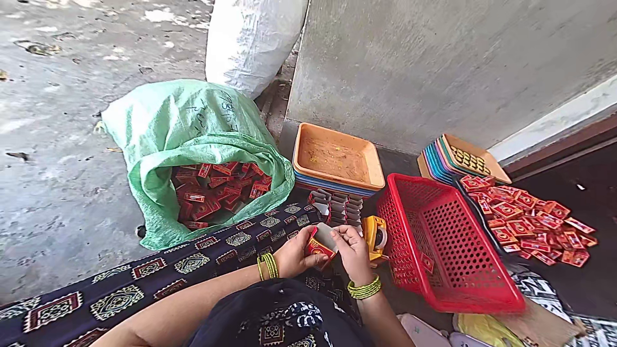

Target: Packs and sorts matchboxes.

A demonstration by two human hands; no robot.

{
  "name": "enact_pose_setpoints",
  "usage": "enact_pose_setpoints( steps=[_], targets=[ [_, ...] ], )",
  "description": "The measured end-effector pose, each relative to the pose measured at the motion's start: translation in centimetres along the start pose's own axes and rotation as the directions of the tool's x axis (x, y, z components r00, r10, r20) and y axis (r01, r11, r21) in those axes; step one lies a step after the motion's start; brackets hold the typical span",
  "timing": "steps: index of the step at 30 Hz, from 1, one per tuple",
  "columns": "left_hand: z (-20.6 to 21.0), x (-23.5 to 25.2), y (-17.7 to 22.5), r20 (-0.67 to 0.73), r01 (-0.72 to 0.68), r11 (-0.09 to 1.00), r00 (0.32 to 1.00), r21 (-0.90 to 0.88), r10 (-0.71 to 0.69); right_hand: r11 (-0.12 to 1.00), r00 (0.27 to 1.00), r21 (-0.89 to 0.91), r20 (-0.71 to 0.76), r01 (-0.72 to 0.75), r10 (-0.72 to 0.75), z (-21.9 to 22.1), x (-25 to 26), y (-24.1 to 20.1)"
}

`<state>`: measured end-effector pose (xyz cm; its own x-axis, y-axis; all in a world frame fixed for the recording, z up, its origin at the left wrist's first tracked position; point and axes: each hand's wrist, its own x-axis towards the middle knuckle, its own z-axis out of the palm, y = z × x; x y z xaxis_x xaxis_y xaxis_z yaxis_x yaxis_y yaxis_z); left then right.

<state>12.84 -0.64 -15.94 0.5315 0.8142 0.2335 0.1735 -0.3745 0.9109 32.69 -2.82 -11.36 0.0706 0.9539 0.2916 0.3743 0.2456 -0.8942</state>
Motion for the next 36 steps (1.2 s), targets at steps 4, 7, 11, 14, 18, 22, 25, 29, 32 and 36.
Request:
enact_pose_setpoints(
  steps=[4,7,11,14,18,22,25,29,32,36],
  targets=[
    [-0.2,-0.1,-0.4,-0.186,-0.015,0.987,0.982,-0.16,-0.015,0.984,0.988,0.178,-0.152,0.019,0.008,2.5,-0.4,0.6],
    [-0.4,-0.1,-0.3,-0.22,-0.076,0.963,0.975,-0.259,0.018,0.975,0.99,0.193,-0.107,0.108,-0.088,3.0,-1.6,1.1],
    [-0.1,-0.3,-0.1,-0.19,-0.113,0.952,0.98,-0.283,0.06,0.97,0.973,0.1,-0.089,0.222,-0.214,3.5,-2.8,2.3],
    [0.0,-0.3,-0.6,-0.201,-0.145,0.959,0.975,-0.243,0.097,0.957,0.958,0.071,-0.071,0.281,-0.276,3.7,-3.0,2.8],
    [0.1,-0.3,-0.4,-0.225,-0.185,0.957,0.965,-0.226,0.134,0.941,0.941,0.081,-0.107,0.329,-0.32,4.7,-3.5,2.9],
    [0.1,-0.3,-0.3,-0.244,-0.217,0.943,0.957,-0.251,0.155,0.935,0.942,0.13,-0.095,0.331,-0.321,5.1,-3.7,2.7],
    [0.5,-0.5,-0.5,-0.251,-0.23,0.941,0.953,-0.248,0.167,0.955,0.958,0.101,-0.094,0.28,-0.272,4.8,-3.7,2.4],
    [0.5,-0.4,-0.7,-0.245,-0.221,0.954,0.955,-0.201,0.169,0.957,0.947,-0.005,-0.146,0.289,-0.286,4.6,-3.0,2.3],
    [0.0,-0.1,-0.5,-0.234,-0.145,0.967,0.968,-0.208,0.095,0.933,0.942,0.152,-0.133,0.326,-0.307,4.1,-1.9,1.5],
    [0.1,-0.2,-0.2,-0.248,-0.107,0.941,0.968,-0.322,0.025,0.928,0.962,0.256,-0.092,0.271,-0.255,2.2,-1.3,0.5]
  ],
)
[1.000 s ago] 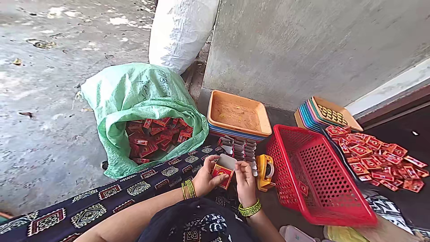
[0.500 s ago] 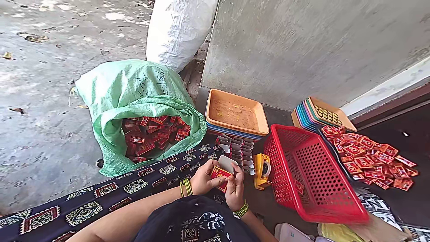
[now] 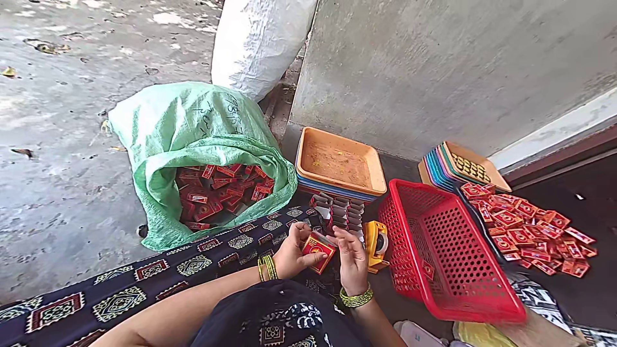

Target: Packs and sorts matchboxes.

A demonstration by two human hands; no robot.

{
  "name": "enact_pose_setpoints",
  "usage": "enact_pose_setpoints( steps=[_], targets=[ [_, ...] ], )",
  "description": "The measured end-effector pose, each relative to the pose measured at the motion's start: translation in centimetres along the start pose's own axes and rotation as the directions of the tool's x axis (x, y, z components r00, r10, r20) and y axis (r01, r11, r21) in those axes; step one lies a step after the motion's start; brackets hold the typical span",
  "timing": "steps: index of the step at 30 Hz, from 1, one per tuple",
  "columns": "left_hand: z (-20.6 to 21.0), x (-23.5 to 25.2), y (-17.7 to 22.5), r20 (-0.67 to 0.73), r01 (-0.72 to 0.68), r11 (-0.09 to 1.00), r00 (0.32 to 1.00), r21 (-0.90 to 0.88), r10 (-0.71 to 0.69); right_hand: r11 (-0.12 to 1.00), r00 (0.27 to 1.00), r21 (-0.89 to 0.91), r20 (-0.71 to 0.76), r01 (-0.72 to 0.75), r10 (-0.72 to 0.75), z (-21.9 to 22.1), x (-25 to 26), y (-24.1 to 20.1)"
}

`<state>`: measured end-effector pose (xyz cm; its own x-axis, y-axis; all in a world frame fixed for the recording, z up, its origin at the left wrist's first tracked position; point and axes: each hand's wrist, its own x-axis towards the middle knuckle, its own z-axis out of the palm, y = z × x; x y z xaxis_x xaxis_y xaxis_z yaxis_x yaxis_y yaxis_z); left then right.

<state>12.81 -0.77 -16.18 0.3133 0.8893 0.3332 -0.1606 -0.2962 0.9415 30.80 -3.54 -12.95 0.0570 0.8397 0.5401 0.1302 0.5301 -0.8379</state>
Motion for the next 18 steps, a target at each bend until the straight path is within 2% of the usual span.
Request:
enact_pose_setpoints(
  steps=[6,10,13,18],
  targets=[
    [0.3,-0.4,-0.2,0.013,-0.016,0.999,1.0,-0.05,0.016,0.991,0.979,-0.082,0.162,-0.108,0.12,-1.2,0.5,-0.6],
    [0.2,-0.3,-0.3,0.065,-0.033,0.998,0.997,-0.05,0.037,0.956,0.973,-0.287,0.229,0.059,0.009,-1.9,0.8,-1.1],
    [0.1,-0.3,-0.4,0.127,-0.107,0.994,0.986,-0.039,0.111,0.955,0.964,-0.276,0.263,0.105,-0.031,-2.7,1.4,-1.4],
    [0.1,-0.3,-0.6,0.15,-0.108,0.994,0.983,0.004,0.106,0.961,0.906,-0.256,0.422,0.1,0.018,-3.3,1.6,-2.0]
  ],
)
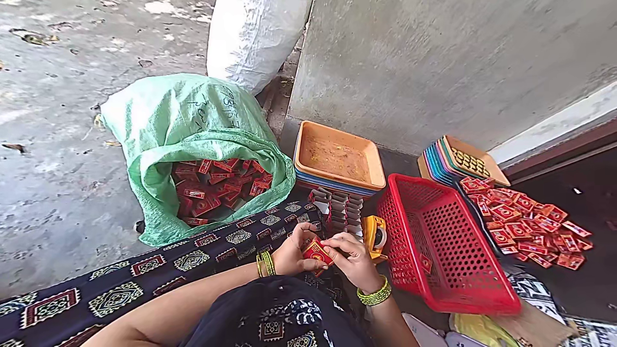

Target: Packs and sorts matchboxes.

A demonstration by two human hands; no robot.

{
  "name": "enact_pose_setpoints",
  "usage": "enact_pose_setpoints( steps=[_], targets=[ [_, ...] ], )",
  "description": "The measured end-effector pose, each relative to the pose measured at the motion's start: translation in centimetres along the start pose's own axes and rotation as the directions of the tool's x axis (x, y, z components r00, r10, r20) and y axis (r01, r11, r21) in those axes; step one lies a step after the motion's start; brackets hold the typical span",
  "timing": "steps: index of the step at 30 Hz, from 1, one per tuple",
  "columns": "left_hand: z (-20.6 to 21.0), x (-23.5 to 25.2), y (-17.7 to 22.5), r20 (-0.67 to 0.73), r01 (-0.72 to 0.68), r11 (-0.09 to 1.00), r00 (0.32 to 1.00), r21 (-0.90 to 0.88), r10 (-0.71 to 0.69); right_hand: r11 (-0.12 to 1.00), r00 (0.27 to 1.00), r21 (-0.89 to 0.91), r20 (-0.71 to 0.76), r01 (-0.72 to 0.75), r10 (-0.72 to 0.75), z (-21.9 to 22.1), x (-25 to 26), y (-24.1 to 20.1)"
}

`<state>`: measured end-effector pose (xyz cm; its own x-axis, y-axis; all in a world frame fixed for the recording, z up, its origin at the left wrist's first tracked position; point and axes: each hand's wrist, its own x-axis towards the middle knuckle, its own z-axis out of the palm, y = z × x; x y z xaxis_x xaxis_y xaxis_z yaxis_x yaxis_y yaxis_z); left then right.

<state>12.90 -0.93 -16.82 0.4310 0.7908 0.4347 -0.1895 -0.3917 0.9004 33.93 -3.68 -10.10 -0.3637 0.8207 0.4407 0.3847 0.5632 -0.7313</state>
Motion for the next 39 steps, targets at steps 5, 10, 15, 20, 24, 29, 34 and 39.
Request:
enact_pose_setpoints(
  steps=[5,10,15,20,24,29,34,39],
  targets=[
    [0.0,0.0,0.0,-0.077,0.064,0.998,0.995,-0.013,-0.065,0.991,0.999,-0.133,-0.038,-0.003,-0.002,1.0,-0.5,-0.4],
    [-0.4,-0.1,-0.5,-0.153,0.082,0.996,0.985,-0.017,-0.084,0.922,0.977,-0.376,-0.149,0.089,-0.155,3.8,-1.8,-0.4],
    [-0.6,0.4,0.0,-0.076,0.096,0.993,0.993,0.07,-0.09,0.976,0.963,0.085,-0.164,-0.202,0.214,0.3,-3.1,2.1],
    [-0.7,0.3,-0.2,-0.075,0.09,0.992,0.994,0.089,-0.083,0.586,0.493,-0.068,-0.624,-0.807,0.606,-8.6,-7.8,11.2],
    [-0.4,0.2,-0.6,-0.009,0.106,0.993,0.994,0.05,-0.105,0.305,0.351,-0.178,-0.563,-0.936,0.749,-12.2,-11.7,15.7],
    [-0.3,0.2,-0.9,0.032,0.111,0.99,0.993,0.084,-0.114,0.237,0.317,-0.228,-0.438,-0.944,0.841,-12.3,-12.1,18.4],
    [-0.6,0.1,-1.3,0.025,0.122,0.989,0.992,0.084,-0.125,0.28,0.279,-0.062,-0.423,-0.958,0.862,-12.7,-12.0,20.4],
    [-0.6,0.1,-1.2,0.002,0.12,0.987,0.993,0.109,-0.121,0.263,0.166,0.155,-0.46,-0.952,0.872,-12.4,-11.4,19.4]
  ],
)
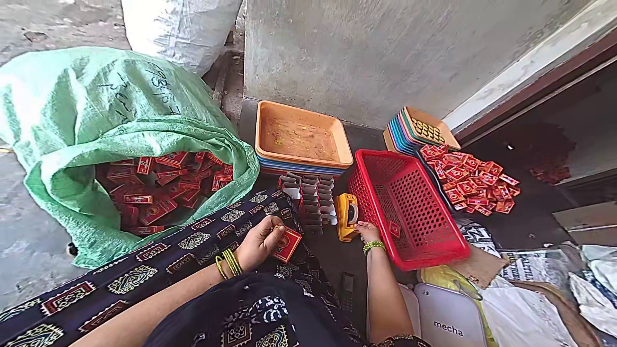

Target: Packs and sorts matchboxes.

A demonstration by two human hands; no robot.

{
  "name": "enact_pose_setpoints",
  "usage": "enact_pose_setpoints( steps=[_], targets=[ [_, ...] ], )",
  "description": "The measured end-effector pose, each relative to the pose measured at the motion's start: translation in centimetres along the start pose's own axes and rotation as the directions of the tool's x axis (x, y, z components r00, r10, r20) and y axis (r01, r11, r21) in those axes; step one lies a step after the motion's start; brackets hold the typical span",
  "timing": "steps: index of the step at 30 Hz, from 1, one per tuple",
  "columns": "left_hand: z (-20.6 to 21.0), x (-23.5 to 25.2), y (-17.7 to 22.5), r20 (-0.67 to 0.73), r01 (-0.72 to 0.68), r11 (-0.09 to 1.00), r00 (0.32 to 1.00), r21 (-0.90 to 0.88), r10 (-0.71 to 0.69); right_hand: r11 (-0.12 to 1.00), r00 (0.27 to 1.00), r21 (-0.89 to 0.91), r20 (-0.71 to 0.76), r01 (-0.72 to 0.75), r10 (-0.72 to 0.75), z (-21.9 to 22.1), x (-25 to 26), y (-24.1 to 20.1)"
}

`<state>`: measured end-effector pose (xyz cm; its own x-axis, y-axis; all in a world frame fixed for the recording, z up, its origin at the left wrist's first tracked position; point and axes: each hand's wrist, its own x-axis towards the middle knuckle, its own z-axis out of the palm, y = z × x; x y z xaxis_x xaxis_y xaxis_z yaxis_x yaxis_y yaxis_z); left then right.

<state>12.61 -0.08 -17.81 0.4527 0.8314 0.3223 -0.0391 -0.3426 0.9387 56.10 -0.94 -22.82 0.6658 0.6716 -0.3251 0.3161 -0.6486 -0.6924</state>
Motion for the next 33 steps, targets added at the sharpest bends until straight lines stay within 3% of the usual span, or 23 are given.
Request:
enact_pose_setpoints(
  steps=[4,11,13,16,18,19,21,23,25,27,30,33],
  targets=[
    [-0.2,0.1,-0.1,-0.025,-0.012,1.0,1.0,0.015,0.012,0.971,0.994,0.216,0.031,-0.106,0.101,-0.6,-1.9,0.3],
    [0.1,0.1,0.0,-0.033,0.033,0.999,0.999,0.007,-0.033,0.975,0.992,0.183,0.023,-0.124,0.121,0.5,-3.3,2.6],
    [0.1,0.1,0.0,-0.022,0.033,0.999,0.999,0.006,-0.033,0.994,0.997,0.091,-0.039,-0.061,0.065,1.1,-2.9,2.9],
    [0.1,0.1,-0.1,-0.03,0.031,0.999,0.999,0.012,-0.03,0.968,0.989,-0.249,-0.148,-0.042,0.005,1.2,-2.5,2.7],
    [0.0,0.0,0.0,-0.028,0.026,1.0,0.999,0.018,-0.025,0.903,0.989,-0.425,-0.148,-0.06,-0.004,1.4,-2.7,2.7],
    [0.0,0.1,0.0,-0.023,0.026,0.999,0.999,0.02,-0.025,0.902,0.992,-0.43,-0.127,-0.035,-0.022,1.4,-2.9,2.5],
    [0.0,0.2,0.0,-0.016,0.038,0.999,0.999,0.029,-0.037,0.961,0.992,-0.258,-0.059,0.096,-0.115,2.0,-3.8,1.5],
    [0.0,0.2,-0.1,-0.002,0.067,0.997,0.998,0.048,-0.067,0.969,0.975,0.116,0.019,0.218,-0.222,3.3,-6.2,-0.7],
    [0.0,0.2,-0.2,-0.001,0.091,0.994,0.996,0.059,-0.091,0.85,0.941,0.472,0.112,0.232,-0.32,4.6,-11.0,-4.9],
    [0.1,0.3,0.0,-0.013,0.093,0.994,0.996,0.065,-0.092,0.708,0.856,0.682,0.244,0.182,-0.455,5.3,-15.7,-8.8],
    [0.0,0.3,0.4,-0.047,0.098,0.991,0.994,0.093,-0.094,0.637,0.714,0.77,0.418,0.05,-0.561,6.7,-20.6,-12.2],
    [-0.5,0.3,0.4,-0.044,0.078,0.99,0.996,0.115,-0.074,0.652,0.686,0.756,0.505,-0.058,-0.524,8.4,-22.7,-13.3]
  ],
)
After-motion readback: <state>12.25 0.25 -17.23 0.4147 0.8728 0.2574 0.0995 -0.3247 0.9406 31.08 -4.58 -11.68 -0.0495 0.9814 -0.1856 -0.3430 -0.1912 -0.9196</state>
